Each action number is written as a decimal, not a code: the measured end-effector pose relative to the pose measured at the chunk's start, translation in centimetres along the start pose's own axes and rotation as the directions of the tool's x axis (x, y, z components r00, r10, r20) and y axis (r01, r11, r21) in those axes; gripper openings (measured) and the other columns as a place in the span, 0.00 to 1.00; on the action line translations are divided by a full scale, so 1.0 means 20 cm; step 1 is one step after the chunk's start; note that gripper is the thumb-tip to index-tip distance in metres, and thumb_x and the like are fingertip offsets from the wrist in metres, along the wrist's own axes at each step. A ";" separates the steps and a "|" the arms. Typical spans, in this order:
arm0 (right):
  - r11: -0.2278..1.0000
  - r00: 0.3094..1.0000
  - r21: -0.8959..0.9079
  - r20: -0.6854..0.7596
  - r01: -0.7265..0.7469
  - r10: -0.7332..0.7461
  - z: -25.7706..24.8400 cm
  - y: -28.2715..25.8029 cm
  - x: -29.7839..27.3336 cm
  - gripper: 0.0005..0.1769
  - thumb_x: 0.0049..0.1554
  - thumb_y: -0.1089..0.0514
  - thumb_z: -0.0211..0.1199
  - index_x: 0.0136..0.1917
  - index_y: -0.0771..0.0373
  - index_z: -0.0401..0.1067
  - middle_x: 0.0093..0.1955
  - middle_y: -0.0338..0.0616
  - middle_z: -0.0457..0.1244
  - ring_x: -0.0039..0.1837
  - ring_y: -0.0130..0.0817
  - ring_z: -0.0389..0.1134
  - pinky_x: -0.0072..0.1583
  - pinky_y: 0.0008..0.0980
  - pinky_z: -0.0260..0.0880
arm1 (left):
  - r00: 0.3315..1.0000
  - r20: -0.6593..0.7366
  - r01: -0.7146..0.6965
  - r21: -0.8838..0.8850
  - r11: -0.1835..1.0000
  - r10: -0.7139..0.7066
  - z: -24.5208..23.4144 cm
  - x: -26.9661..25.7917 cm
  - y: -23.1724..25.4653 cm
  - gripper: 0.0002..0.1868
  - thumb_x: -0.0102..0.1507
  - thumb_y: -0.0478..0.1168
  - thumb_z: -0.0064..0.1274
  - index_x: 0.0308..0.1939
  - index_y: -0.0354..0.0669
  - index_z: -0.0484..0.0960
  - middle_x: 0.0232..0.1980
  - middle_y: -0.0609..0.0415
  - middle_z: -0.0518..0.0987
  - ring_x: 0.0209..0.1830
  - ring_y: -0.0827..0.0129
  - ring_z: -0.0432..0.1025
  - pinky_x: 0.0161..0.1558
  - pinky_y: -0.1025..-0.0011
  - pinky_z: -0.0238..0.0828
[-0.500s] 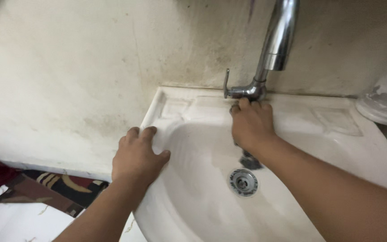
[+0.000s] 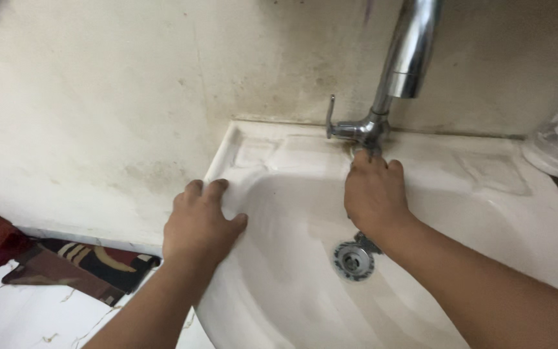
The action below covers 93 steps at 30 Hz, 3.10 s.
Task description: The person scrubs a white ceramic sink with a steel wool pad, focusing on the basin, rim, and faucet base. After scrubbing, the person turns on the tap and rinses their hands and the sink surface under running water.
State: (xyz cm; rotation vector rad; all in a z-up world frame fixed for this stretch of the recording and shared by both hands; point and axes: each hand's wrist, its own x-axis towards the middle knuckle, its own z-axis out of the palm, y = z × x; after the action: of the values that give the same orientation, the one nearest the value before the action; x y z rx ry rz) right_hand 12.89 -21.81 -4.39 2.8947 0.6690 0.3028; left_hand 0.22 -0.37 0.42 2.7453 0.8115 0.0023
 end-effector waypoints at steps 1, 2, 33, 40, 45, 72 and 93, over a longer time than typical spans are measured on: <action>1.000 1.000 0.003 -0.014 0.016 -0.016 0.00 0.01 -0.01 0.15 0.52 0.62 0.63 0.53 0.64 0.76 0.59 0.46 0.61 0.61 0.40 0.64 0.61 0.44 0.61 | 1.000 -0.005 -0.004 0.005 1.000 0.004 0.00 0.00 -0.01 0.37 0.57 0.54 0.62 0.70 0.62 0.69 0.74 0.53 0.63 0.74 0.59 0.59 0.68 0.58 0.66; 1.000 1.000 0.012 -0.014 0.022 -0.021 0.01 0.04 -0.02 0.18 0.51 0.60 0.63 0.56 0.64 0.75 0.59 0.46 0.61 0.61 0.40 0.63 0.60 0.45 0.60 | 1.000 -0.004 -0.008 0.008 1.000 0.008 0.00 0.00 -0.01 0.38 0.57 0.54 0.63 0.70 0.62 0.69 0.74 0.53 0.62 0.74 0.60 0.59 0.67 0.58 0.66; 0.960 0.867 0.107 0.465 -0.258 0.181 -0.26 -0.01 0.16 0.59 0.44 0.50 0.73 0.83 0.43 0.46 0.63 0.45 0.68 0.57 0.41 0.73 0.59 0.38 0.76 | 0.996 0.094 0.017 -0.039 0.999 -0.014 -0.03 0.03 0.01 0.39 0.57 0.52 0.62 0.71 0.62 0.66 0.77 0.52 0.56 0.77 0.61 0.54 0.67 0.61 0.67; 0.942 0.801 0.027 0.535 -0.335 0.270 -0.30 0.08 -0.03 0.49 0.54 0.52 0.62 0.82 0.21 0.47 0.58 0.38 0.73 0.60 0.32 0.76 0.60 0.36 0.77 | 0.997 0.062 -0.032 -0.052 0.998 0.035 -0.02 0.02 -0.01 0.38 0.57 0.51 0.61 0.70 0.60 0.65 0.76 0.52 0.56 0.76 0.60 0.54 0.66 0.61 0.68; 0.962 0.928 0.144 0.330 -0.232 0.174 -0.26 -0.04 0.01 0.39 0.59 0.53 0.56 0.80 0.28 0.54 0.68 0.44 0.60 0.69 0.39 0.63 0.65 0.39 0.69 | 0.993 0.116 -0.016 -0.028 0.999 0.019 -0.04 0.02 0.01 0.39 0.57 0.51 0.61 0.72 0.61 0.63 0.76 0.51 0.56 0.75 0.60 0.55 0.64 0.61 0.71; 0.905 0.759 0.177 0.619 -0.388 0.204 -0.32 -0.09 0.28 0.45 0.47 0.36 0.70 0.67 0.66 0.65 0.46 0.57 0.75 0.35 0.40 0.74 0.37 0.33 0.74 | 0.991 0.116 -0.064 -0.046 0.997 0.069 -0.02 0.04 0.00 0.40 0.58 0.51 0.61 0.72 0.58 0.61 0.76 0.48 0.53 0.74 0.58 0.54 0.63 0.62 0.69; 0.956 0.875 0.118 0.445 -0.269 0.191 -0.20 -0.07 0.17 0.45 0.40 0.43 0.75 0.67 0.60 0.67 0.49 0.50 0.72 0.45 0.41 0.74 0.50 0.39 0.76 | 0.991 0.119 -0.064 -0.018 0.998 0.066 -0.02 0.03 0.00 0.40 0.58 0.51 0.60 0.73 0.57 0.61 0.75 0.47 0.54 0.74 0.57 0.55 0.62 0.62 0.71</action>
State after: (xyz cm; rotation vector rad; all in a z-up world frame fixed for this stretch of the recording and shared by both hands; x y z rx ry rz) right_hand 14.37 -18.54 -0.19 3.0515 0.2849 -0.3871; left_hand 0.76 0.12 0.78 2.7270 0.6871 -0.1410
